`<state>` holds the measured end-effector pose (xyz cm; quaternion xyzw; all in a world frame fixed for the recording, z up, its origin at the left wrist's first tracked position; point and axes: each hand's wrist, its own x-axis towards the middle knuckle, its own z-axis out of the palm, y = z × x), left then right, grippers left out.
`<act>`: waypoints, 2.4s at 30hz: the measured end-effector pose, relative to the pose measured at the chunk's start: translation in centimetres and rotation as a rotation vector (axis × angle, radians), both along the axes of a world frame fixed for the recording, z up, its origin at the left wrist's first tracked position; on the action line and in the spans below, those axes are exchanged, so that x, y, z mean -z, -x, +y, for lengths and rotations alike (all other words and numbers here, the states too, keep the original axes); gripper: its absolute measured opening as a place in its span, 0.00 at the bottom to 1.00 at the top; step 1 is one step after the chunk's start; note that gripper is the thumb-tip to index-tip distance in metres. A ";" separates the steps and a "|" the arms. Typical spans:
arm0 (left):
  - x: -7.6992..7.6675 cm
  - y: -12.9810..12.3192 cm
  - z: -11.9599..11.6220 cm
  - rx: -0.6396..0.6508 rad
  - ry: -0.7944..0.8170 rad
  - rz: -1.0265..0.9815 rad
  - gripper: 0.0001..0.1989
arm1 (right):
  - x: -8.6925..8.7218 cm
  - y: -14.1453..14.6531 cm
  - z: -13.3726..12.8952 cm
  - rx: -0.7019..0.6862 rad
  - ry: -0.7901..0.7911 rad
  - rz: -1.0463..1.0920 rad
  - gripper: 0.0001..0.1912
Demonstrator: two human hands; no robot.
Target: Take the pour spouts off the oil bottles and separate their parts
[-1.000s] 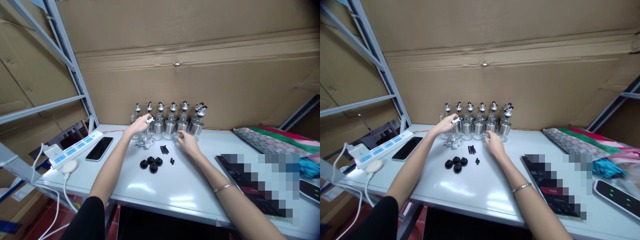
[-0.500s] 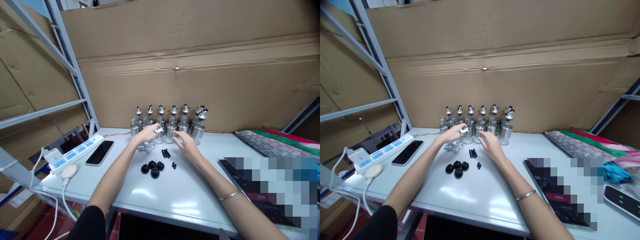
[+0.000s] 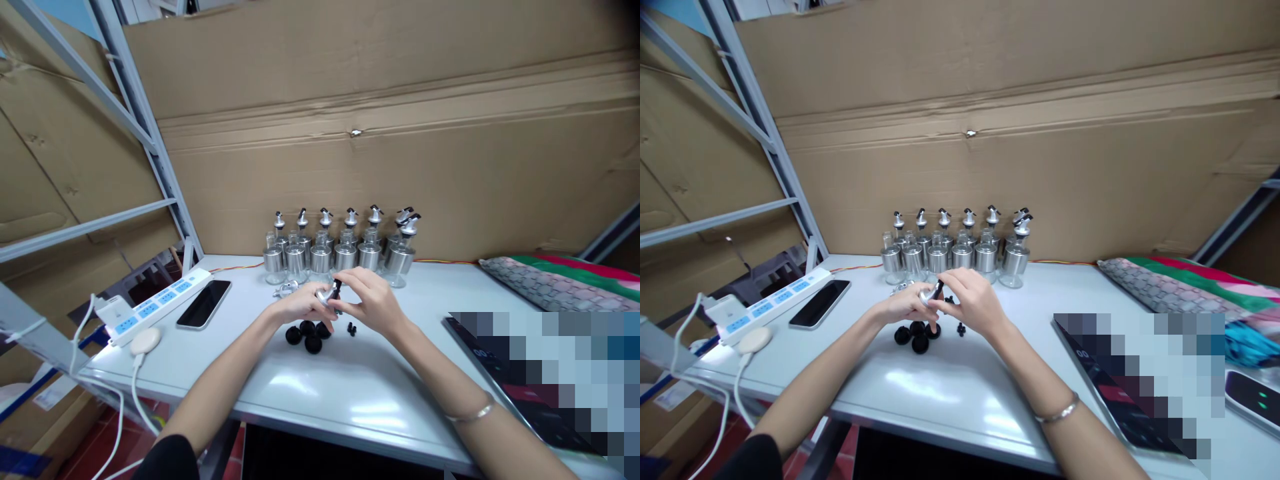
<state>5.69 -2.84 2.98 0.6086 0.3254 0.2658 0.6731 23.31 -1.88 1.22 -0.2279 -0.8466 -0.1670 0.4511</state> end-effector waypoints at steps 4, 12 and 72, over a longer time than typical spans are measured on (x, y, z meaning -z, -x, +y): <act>0.0 -0.4 -0.1 -0.041 -0.131 0.076 0.17 | -0.3 0.1 -0.3 -0.023 -0.080 0.049 0.14; 0.9 1.0 0.8 -0.485 -0.871 0.401 0.05 | 0.1 -1.9 2.1 0.243 0.489 0.012 0.18; 3.7 2.5 3.1 -0.408 -1.287 0.870 0.06 | 3.5 -0.9 3.4 0.099 0.768 -0.427 0.25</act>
